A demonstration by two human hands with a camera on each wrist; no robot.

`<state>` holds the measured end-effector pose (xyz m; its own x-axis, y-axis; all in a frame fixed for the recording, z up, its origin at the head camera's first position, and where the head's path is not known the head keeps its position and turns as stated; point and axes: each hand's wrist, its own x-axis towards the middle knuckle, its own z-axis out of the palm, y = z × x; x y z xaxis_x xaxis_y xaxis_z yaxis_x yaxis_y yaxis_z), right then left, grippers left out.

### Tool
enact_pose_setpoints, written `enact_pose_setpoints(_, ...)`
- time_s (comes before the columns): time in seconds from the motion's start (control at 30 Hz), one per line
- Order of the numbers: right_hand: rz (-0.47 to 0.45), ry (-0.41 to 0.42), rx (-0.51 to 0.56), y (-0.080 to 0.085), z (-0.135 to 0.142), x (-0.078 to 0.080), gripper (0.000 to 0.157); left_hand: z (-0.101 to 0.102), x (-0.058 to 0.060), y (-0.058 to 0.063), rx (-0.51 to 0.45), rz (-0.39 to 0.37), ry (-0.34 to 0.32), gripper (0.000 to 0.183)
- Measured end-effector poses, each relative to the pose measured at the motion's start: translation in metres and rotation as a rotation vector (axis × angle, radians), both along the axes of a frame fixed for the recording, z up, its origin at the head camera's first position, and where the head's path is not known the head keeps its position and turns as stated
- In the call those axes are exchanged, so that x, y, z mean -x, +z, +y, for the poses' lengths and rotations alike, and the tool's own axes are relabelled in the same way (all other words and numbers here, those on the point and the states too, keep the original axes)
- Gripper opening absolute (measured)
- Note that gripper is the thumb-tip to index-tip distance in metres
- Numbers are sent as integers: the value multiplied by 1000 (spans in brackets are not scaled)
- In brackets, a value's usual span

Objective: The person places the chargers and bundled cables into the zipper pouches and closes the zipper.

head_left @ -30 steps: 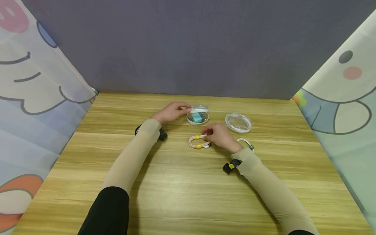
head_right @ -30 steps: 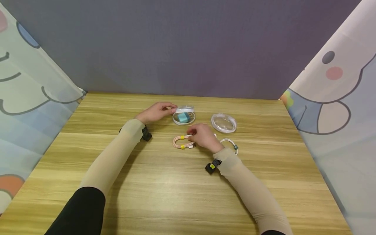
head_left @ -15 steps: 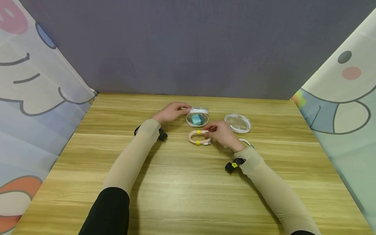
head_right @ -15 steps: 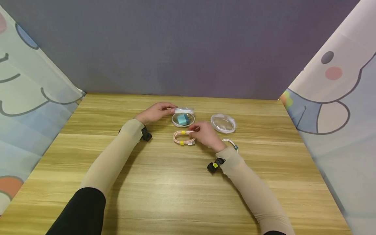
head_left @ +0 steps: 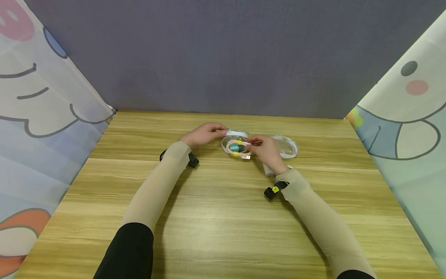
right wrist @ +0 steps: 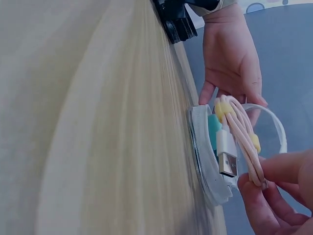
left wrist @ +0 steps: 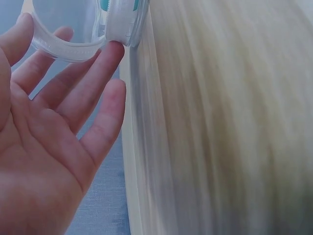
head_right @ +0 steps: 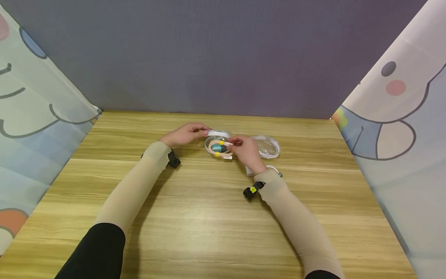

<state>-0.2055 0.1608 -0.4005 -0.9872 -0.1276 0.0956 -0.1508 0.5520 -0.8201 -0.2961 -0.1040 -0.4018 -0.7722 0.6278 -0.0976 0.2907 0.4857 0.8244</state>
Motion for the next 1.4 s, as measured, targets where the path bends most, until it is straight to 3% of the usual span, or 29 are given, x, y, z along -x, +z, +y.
enact_pose_setpoints(0.43,49,-170,82,-9,-12,9,21,4,-3,2,-4,-29,-2,45)
enact_pose_setpoints(0.8,-21,-222,148,-9,-17,14,19,7,-8,6,5,-28,12,43)
enact_pose_setpoints(0.97,-94,-177,252,-5,-16,10,26,7,-9,6,13,-21,21,42)
enact_pose_setpoints(1.13,-140,-84,363,-4,-13,6,45,7,-10,6,22,-2,21,42)
enact_pose_setpoints(1.27,-131,-47,329,-7,-10,6,56,6,-8,5,22,2,16,43)
enact_pose_setpoints(1.4,-103,-60,281,-10,-9,8,51,6,-9,5,20,3,11,45)
